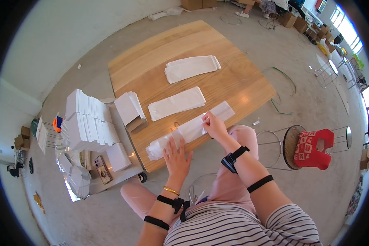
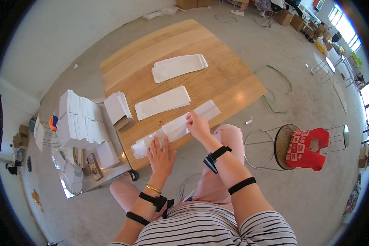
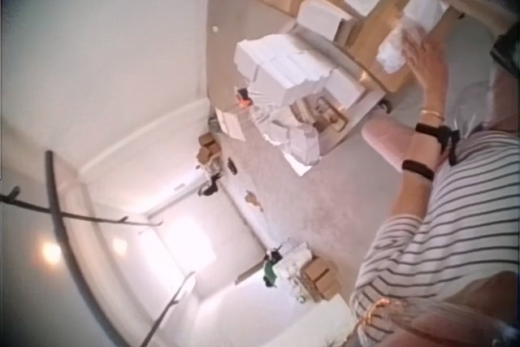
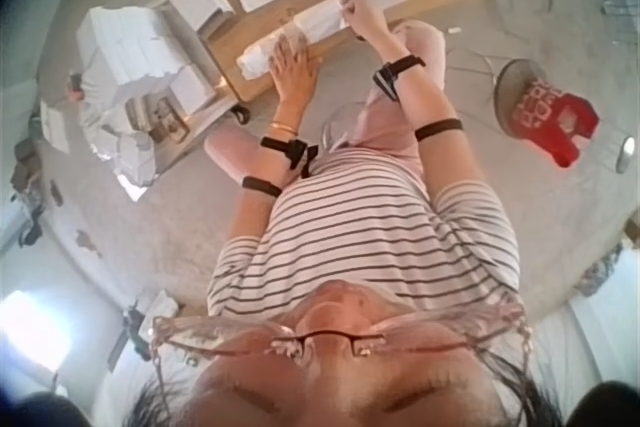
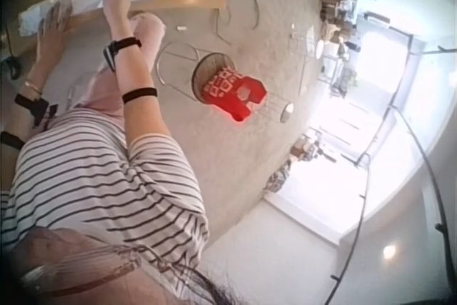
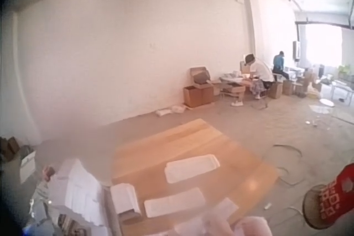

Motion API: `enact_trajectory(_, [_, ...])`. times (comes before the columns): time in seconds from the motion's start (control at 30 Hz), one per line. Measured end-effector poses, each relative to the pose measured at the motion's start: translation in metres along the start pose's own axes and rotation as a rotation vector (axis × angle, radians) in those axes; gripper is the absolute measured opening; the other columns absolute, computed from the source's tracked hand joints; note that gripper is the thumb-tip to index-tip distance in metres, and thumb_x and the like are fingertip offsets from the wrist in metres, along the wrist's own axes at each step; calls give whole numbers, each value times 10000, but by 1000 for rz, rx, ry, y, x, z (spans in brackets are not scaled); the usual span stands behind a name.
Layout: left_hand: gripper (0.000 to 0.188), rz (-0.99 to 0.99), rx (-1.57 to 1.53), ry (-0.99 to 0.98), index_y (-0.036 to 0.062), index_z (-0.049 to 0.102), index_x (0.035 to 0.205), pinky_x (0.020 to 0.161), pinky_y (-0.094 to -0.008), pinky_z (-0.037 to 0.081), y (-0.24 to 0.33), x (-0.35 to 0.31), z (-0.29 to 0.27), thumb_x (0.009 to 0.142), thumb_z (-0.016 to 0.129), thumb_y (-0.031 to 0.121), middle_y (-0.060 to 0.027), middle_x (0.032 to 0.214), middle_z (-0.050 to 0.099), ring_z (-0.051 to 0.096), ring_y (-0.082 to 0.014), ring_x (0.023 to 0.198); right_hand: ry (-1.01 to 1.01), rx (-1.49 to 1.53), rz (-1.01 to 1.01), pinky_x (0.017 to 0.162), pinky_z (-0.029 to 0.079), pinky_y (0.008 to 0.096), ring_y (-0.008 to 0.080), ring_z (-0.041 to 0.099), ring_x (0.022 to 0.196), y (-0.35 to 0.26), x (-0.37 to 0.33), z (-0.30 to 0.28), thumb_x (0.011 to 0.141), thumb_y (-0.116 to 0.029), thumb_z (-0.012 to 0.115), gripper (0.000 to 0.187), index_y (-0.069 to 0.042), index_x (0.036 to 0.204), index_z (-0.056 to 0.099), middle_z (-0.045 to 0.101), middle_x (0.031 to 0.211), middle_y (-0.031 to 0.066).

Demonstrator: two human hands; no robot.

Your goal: Folding white paper sheets and stacking them on a wooden table.

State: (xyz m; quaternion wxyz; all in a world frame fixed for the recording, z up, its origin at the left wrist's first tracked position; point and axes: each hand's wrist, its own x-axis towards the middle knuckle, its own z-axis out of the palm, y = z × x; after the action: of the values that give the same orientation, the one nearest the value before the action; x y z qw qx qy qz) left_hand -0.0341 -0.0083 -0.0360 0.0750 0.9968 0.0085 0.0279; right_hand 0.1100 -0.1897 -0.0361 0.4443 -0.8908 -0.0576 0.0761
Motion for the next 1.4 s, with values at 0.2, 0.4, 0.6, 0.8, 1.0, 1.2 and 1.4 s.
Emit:
enact_trajectory(0.2, [693,7,-24,13,137,360,1523,1108,-582,240,4,14,-2,939,567,449,-225,1571,268,316,-371,1380,31,-66,25,666,507,430,302,683,784,2,8,-9,805,-161,704,234,-98,992,577,699,790,100])
enact_trajectory(0.4, [707,19,-26,9,111,342,1525,1112,-567,235,4,16,-3,943,563,446,-211,1569,278,319,-354,1379,40,-109,25,677,507,445,317,679,789,3,9,-12,799,-163,697,231,-94,978,569,694,791,108])
enact_trajectory(0.6, [747,47,-35,-3,60,284,1539,1169,-553,165,3,17,-3,954,544,443,-193,1601,232,248,-331,1457,173,-176,-134,681,509,449,325,670,777,-2,7,-7,821,-134,675,160,-62,928,582,686,817,136])
enact_trajectory(0.8, [759,97,-100,-23,54,253,1547,1217,-522,82,5,16,0,953,548,423,-168,1620,205,174,-316,1507,22,169,-93,690,520,374,282,659,755,-13,0,23,876,-130,641,105,-40,928,657,681,837,140])
enact_trajectory(1.0, [607,-12,-341,249,49,432,1412,1136,-512,232,-27,-9,-39,894,647,280,-179,1454,413,367,-338,1360,5,198,-139,697,518,375,288,653,759,-43,-20,22,891,-91,610,95,-23,934,660,682,861,145])
enact_trajectory(1.2, [351,-445,-533,403,100,612,1173,968,-466,354,-98,-29,-30,844,681,202,-88,1092,571,519,-281,1081,-220,39,-521,838,497,403,309,624,965,-85,-61,68,830,-74,653,168,-39,994,639,666,1007,128])
enact_trajectory(1.4, [197,-512,-621,287,123,711,970,952,-429,346,-102,-16,-27,883,658,291,-33,1001,601,553,-233,1016,-252,-201,-686,988,433,439,317,503,1204,-89,-75,93,784,-68,673,456,-54,1227,569,549,1279,113])
